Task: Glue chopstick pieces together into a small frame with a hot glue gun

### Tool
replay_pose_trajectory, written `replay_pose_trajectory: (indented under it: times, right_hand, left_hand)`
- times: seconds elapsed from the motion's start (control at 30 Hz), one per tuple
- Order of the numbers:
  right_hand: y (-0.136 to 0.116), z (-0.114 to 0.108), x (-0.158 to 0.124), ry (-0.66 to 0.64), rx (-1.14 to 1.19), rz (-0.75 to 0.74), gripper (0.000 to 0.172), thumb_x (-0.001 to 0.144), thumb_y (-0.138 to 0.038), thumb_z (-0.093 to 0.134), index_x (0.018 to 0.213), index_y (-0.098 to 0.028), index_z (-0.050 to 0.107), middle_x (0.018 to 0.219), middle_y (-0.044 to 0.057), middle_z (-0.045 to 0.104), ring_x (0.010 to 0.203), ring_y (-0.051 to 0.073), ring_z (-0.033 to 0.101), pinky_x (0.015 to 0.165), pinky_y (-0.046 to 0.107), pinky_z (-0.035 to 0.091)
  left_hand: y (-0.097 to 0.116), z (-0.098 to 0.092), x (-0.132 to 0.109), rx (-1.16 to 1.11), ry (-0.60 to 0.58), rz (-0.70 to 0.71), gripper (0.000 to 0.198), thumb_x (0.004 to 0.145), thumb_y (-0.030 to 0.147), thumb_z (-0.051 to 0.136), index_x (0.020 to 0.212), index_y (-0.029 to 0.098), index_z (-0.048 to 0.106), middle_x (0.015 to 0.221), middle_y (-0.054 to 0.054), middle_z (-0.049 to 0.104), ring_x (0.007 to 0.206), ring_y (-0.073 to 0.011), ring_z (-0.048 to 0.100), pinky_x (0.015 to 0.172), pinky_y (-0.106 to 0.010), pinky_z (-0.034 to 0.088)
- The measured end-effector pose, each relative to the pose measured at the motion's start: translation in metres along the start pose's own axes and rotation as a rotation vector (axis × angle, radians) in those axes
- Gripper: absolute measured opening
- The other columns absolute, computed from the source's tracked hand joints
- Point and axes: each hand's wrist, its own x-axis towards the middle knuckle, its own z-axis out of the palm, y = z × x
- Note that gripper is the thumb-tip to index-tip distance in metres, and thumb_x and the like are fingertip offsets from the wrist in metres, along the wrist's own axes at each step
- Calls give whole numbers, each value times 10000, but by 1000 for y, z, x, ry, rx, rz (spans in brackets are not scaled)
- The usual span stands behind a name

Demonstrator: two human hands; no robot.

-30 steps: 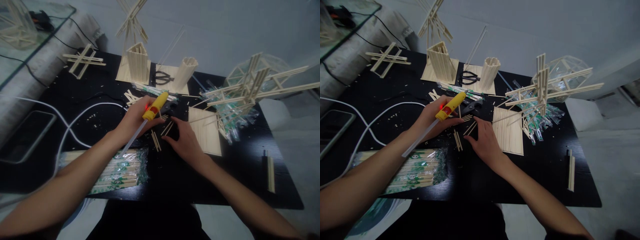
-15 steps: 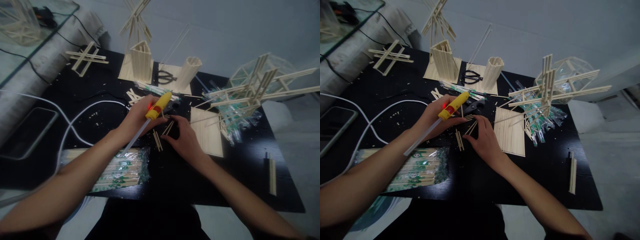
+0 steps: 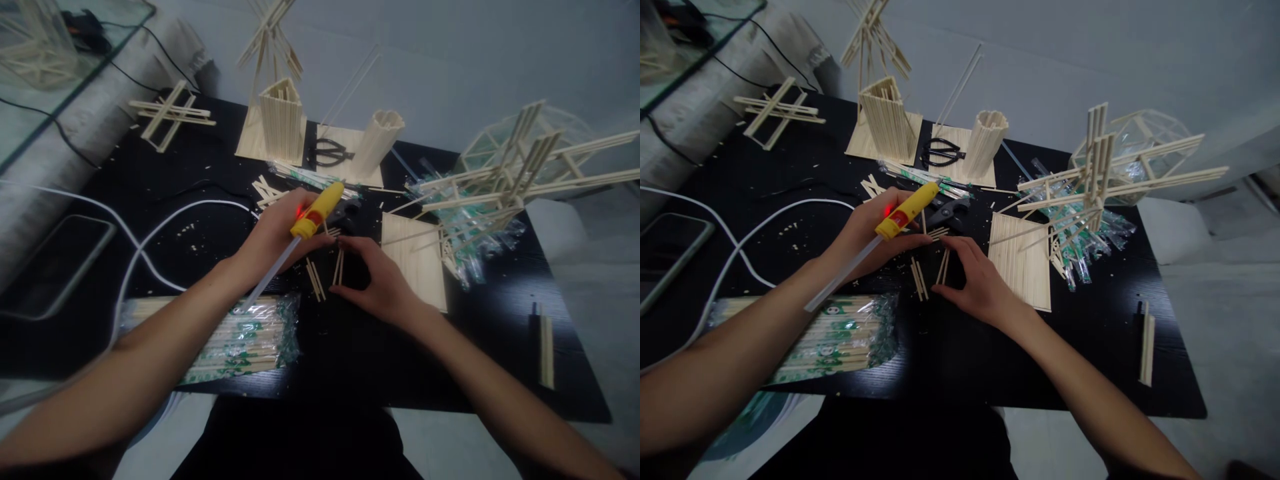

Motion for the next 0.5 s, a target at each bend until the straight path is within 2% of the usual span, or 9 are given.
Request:
replay_pose_trajectory:
  times: [0.13, 0.27, 0.4, 0.5]
  right_hand:
    - [3, -13, -12, -109, 11, -9, 779, 817, -284, 865, 1485, -281, 464, 1430, 112, 595, 1341, 292, 601, 1139, 539, 511]
    - [5, -15, -19, -140, 29, 13, 831, 805, -359, 883, 1514, -297, 454, 1509, 117, 559, 1402, 303, 564, 1174, 562, 477]
    - [10, -18, -25, -155, 47, -17, 798, 804, -388, 883, 1495, -293, 495, 1549, 126, 536, 1459, 303, 513, 1210, 575, 433]
    - [16, -20, -28, -154, 42, -36, 693, 824, -365, 866, 1439, -281, 558, 1573, 135, 516, 1500, 306, 463, 1217, 586, 417]
  left_hand:
    - [-8, 5, -2, 15, -37, 90, 450, 790, 339, 849, 1151, 241, 600, 1075, -16, 704, 938, -205, 670, 820, -332, 503]
    - [-12, 9, -4, -13, -146, 205, 487, 817, 344, 819, 1233, 273, 577, 1261, -47, 677, 1101, -239, 671, 921, -360, 515]
    - [-4, 5, -6, 5, -364, 211, 360, 870, 355, 760, 1191, 299, 604, 1276, -57, 687, 1179, -269, 647, 978, -405, 510]
    - [-1, 4, -7, 41, -422, 198, 329, 835, 407, 794, 1113, 312, 647, 1204, -64, 709, 1176, -298, 635, 973, -435, 514]
